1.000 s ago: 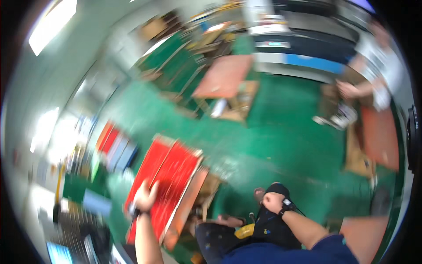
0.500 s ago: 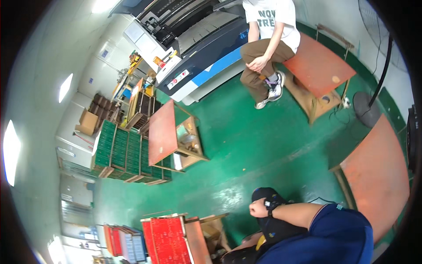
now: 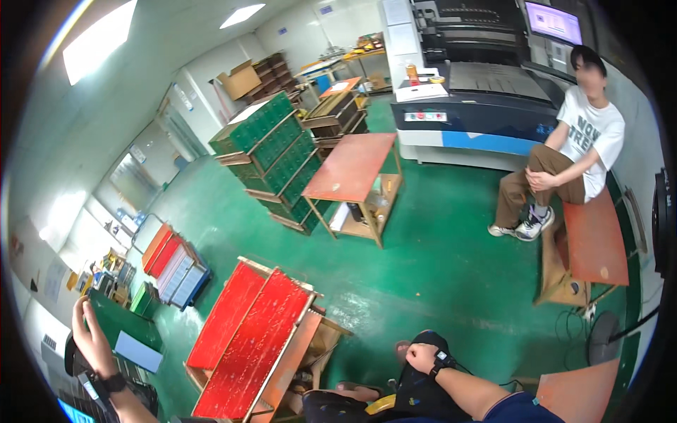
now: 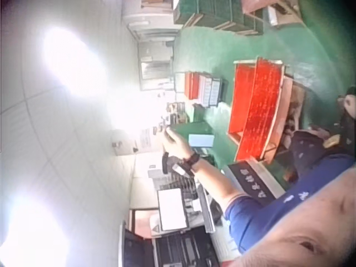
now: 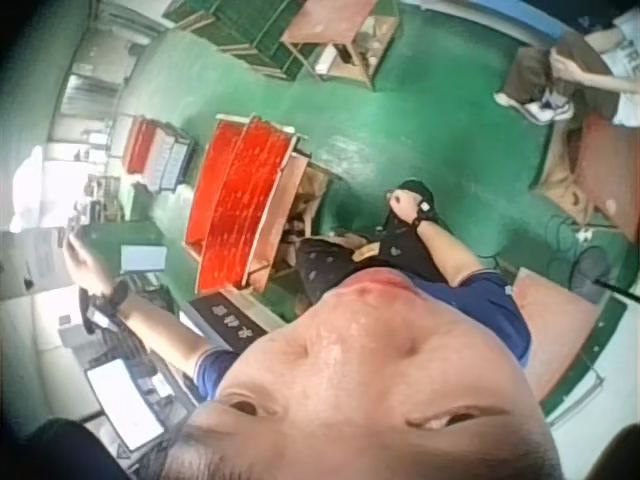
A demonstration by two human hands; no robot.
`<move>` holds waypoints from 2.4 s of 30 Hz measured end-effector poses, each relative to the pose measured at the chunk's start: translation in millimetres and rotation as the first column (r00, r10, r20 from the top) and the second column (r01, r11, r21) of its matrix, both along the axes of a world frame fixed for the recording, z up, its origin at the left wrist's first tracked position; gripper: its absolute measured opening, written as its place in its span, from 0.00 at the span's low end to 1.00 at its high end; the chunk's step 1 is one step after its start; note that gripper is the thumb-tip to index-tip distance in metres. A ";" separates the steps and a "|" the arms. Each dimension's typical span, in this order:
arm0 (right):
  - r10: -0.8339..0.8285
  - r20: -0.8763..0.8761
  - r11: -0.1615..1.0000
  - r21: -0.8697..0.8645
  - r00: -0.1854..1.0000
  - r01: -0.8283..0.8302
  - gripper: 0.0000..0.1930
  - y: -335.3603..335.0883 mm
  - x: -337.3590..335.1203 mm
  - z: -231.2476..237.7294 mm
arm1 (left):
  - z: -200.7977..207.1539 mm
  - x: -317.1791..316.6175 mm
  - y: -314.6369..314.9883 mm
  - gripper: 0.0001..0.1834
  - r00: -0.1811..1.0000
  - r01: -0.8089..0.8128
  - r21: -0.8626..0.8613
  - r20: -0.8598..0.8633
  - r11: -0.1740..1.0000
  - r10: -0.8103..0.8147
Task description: Operating a machine to process and organize printed circuit boards.
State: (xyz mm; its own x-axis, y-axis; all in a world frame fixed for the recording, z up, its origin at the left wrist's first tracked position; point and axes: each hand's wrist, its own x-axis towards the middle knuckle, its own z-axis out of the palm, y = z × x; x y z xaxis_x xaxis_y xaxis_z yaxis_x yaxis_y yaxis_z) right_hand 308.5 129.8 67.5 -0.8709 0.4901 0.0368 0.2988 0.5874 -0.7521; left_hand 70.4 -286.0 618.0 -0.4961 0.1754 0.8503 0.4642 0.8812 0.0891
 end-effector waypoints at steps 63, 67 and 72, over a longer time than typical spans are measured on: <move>-0.015 -0.027 0.978 -0.210 1.000 0.010 0.08 17.3 -0.7 -66.6 | -89.7 55.7 -0.9 0.29 0.758 -0.399 -0.262 0.445 0.879 0.477; -0.087 -0.090 0.996 -0.002 0.992 0.087 0.07 10.5 -6.3 -20.0 | -111.6 84.2 -15.7 0.31 0.765 -0.446 0.002 0.520 0.895 0.380; -0.156 -0.141 0.987 0.019 0.978 0.161 0.07 3.8 -17.4 -24.8 | -269.3 62.1 -101.8 0.32 0.635 -0.411 -0.125 0.671 0.903 0.383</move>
